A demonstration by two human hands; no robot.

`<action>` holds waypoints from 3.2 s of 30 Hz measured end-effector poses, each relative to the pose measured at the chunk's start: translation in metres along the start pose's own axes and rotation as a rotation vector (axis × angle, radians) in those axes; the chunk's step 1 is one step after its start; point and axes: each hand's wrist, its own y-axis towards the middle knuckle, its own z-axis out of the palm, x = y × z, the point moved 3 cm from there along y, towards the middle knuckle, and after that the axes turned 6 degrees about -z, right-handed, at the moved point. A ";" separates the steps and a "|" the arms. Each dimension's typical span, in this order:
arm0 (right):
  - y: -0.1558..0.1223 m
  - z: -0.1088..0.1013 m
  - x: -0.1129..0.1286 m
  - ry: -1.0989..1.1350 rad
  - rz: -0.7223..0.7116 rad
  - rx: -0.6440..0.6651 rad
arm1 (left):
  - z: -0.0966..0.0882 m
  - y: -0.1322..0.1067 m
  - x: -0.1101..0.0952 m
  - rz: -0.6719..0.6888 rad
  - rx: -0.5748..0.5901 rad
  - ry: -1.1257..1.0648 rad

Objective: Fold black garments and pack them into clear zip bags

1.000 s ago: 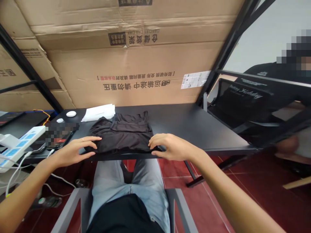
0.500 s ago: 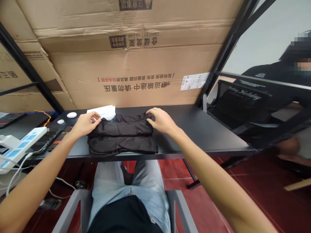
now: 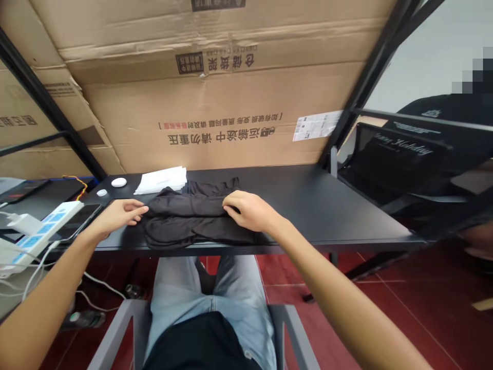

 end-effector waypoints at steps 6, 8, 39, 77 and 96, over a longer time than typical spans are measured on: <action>0.040 0.026 0.049 0.128 -0.204 0.012 | 0.004 0.006 0.002 0.100 -0.051 -0.034; 0.050 0.039 0.057 0.139 -0.222 0.036 | 0.005 0.008 -0.005 0.150 -0.072 0.012; 0.012 0.035 0.038 0.060 0.085 -0.057 | 0.093 -0.014 -0.080 0.315 -0.100 0.426; -0.028 0.028 0.014 0.136 0.225 -0.300 | 0.167 -0.010 -0.116 0.406 0.071 0.181; -0.026 0.002 0.044 -0.170 -0.048 -0.363 | 0.155 -0.024 -0.135 0.223 0.405 -0.468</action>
